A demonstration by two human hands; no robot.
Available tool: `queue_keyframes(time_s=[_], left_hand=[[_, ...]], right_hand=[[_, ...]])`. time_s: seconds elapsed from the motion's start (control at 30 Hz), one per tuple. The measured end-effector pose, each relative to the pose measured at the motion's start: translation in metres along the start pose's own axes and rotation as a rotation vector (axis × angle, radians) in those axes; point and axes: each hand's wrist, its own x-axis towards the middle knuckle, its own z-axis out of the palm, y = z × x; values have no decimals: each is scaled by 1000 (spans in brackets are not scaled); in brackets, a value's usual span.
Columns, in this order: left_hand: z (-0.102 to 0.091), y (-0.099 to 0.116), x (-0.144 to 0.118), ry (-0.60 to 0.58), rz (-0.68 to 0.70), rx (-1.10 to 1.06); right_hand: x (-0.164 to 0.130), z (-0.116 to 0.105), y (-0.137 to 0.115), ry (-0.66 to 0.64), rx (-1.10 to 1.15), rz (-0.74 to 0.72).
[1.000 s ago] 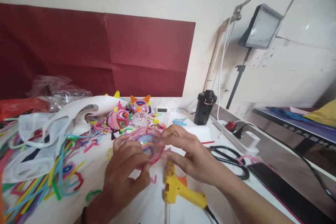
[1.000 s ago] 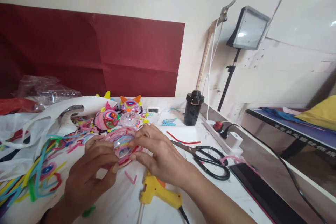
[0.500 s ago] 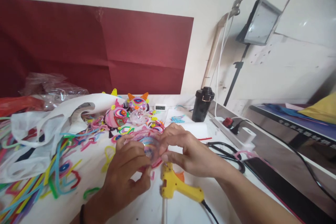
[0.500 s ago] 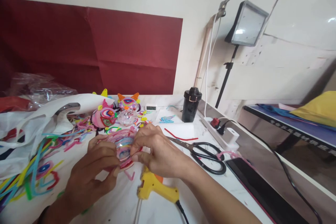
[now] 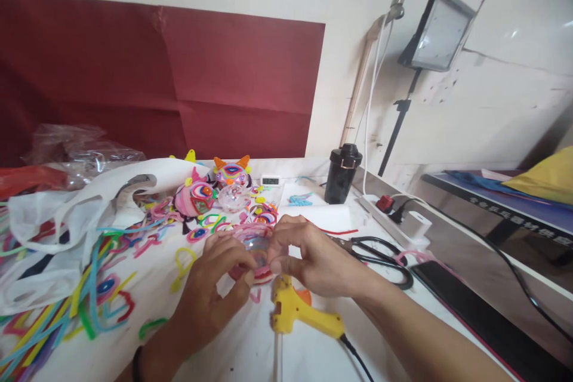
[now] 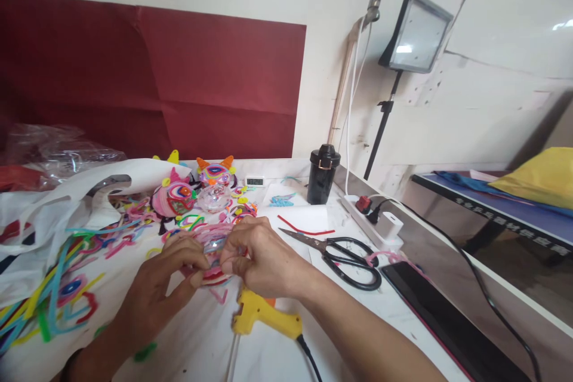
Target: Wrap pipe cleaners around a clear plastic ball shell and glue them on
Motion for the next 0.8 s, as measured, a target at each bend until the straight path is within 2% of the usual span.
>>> queue_keyframes(time_s=[0.27, 0.57, 0.67, 0.8], left_hand=[[0, -3, 0, 90, 121, 99], [2, -15, -3, 182, 298, 160], [3, -14, -4, 165, 268, 141], [5, -7, -2, 142, 116, 99]], right_hand=[[2, -2, 7, -1, 238, 162], [3, -4, 8, -78, 484, 293], [2, -4, 7, -74, 456, 310], [-2, 0, 2, -4, 225, 260]])
